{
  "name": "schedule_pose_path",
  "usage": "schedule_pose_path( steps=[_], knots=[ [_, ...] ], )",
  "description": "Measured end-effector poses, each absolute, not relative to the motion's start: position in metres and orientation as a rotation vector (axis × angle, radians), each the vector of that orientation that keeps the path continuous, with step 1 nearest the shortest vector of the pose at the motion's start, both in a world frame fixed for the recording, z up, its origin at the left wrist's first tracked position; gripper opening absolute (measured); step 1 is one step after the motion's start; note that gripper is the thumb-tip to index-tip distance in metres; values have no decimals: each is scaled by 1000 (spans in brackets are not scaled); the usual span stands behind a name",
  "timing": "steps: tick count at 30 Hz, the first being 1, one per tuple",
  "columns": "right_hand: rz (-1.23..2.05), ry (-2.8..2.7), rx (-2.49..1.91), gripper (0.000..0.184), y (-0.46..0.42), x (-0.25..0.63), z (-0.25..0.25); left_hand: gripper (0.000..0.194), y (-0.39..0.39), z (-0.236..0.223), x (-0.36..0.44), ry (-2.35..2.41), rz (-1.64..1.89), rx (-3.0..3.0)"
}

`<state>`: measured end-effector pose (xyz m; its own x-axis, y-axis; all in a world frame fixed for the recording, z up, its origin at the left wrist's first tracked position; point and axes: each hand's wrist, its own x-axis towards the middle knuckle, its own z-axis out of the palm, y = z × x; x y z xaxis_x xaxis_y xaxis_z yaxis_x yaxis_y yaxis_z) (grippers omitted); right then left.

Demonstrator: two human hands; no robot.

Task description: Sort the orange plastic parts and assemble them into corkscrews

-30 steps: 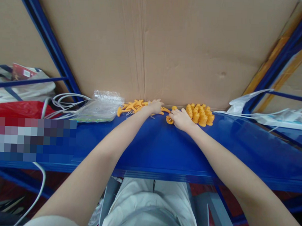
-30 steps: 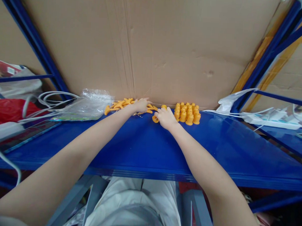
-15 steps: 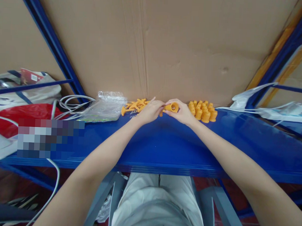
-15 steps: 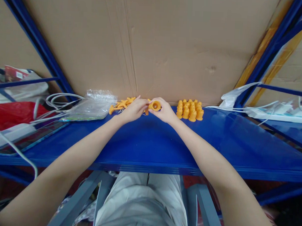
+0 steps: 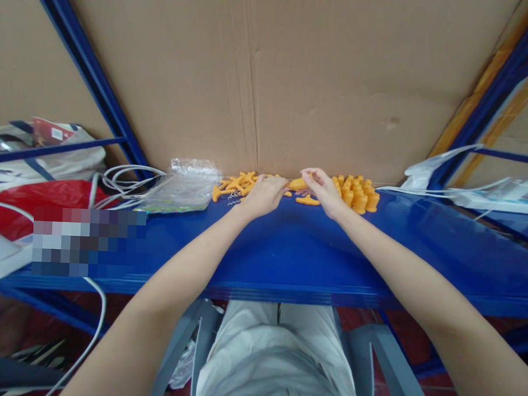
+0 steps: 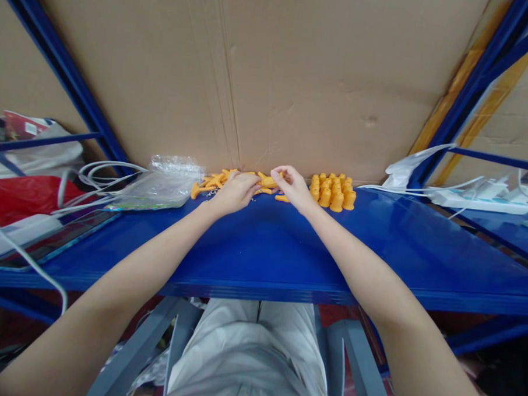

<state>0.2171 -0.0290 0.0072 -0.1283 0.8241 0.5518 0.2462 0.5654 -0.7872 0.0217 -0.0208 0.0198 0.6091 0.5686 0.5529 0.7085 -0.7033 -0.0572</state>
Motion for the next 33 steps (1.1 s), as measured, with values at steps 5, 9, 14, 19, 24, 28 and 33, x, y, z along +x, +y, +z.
schedule_pose_path(
  steps=[5, 9, 14, 19, 24, 28, 33],
  knots=[
    [135, -1962, -1075, 51, -28, 233, 10, 29, -20, 20, 17, -1020, -723, -2555],
    [-135, -2156, -1125, 48, -25, 241, 5, 28, -16, 19, 13, -1001, -667, -2554],
    [-355, -2276, -1106, 43, -30, 239, 6, 27, -15, 20, 12, -934, -617, -2512],
    [-429, -2356, -1206, 36, -40, 228, 10, 26, -24, 23, 18, -865, -605, -2481],
    [-542, -2364, -1305, 31, -45, 221, 14, 25, -28, 23, 23, -912, -632, -2472],
    [-697, -2365, -1265, 30, -47, 221, 17, 25, -25, 22, 23, -997, -666, -2523],
    [-814, -2364, -1209, 30, -46, 220, 18, 21, -17, 21, 22, -1078, -801, -2649]
  ],
)
